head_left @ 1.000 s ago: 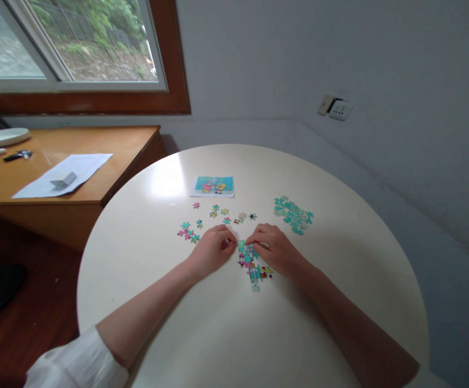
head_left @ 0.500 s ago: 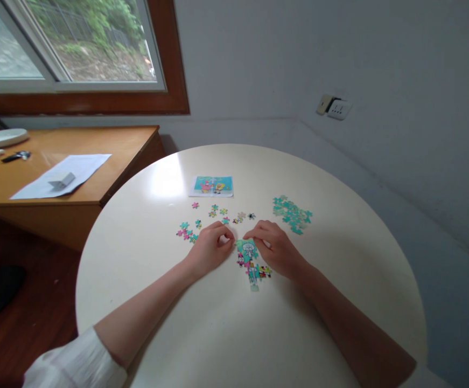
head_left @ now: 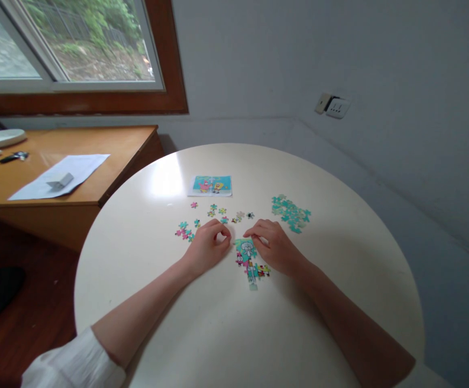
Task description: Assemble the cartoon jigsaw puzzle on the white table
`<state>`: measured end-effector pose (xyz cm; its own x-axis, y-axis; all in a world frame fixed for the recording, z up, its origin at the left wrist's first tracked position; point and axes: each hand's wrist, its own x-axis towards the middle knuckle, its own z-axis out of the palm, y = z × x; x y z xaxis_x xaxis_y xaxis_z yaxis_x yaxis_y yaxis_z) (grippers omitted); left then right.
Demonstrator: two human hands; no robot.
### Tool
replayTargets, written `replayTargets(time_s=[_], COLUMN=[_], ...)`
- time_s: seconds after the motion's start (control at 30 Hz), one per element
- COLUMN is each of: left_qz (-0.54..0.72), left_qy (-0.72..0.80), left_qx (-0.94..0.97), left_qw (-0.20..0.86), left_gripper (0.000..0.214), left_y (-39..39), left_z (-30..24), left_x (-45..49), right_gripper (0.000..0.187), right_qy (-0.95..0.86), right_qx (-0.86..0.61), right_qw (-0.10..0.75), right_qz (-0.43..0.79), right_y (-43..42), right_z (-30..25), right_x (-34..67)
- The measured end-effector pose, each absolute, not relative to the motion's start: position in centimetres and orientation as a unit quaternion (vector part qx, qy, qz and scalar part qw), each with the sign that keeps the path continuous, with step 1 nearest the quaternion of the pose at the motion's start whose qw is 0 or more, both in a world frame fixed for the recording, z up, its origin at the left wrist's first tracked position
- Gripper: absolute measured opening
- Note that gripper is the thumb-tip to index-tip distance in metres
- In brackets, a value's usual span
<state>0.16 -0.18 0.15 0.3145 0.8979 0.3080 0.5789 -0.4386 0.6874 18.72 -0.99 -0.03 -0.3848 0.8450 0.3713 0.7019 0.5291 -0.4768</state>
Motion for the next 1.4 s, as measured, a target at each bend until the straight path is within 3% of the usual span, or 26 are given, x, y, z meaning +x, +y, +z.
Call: replayTargets(time_s=[0.13,0.37,0.83,1.03,1.4], left_qz=[0.343,0.344,0.350,0.368,0.400], left_qy=[0.473,0.471,0.481,0.489,0.497], left_qx=[0.777,0.778,0.773,0.762,0.739], left_qw=[0.235,0.231,0.220,0.212,0.219], left_gripper=[0.009,0.009,0.009,0.010,0.008], left_y=[-0.1,0.0,0.2,0.4,0.5], left_z=[0.0,-0.1,0.0,0.0,0.3], left_x=[0.0,-0.1,-0.3,-0.4,-0.6], right_gripper=[0.017,0.025,0.021,0.004,0.011], right_qy=[-0.842,-0.851,-0.842,-0.818,-0.782], right_qx=[-0.453,-0.453,-0.466,-0.483,-0.508], right_qw=[0.265,0.235,0.236,0.287,0.354], right_qz=[0.125,0.123,0.135,0.123,0.072], right_y=[-1.3,-0.9,-0.5,0.0,0.1], right_z=[0.0,-0.5,-0.6,-0.7,-0.9], right_x=[18.6,19.1,20.2,20.3,19.6])
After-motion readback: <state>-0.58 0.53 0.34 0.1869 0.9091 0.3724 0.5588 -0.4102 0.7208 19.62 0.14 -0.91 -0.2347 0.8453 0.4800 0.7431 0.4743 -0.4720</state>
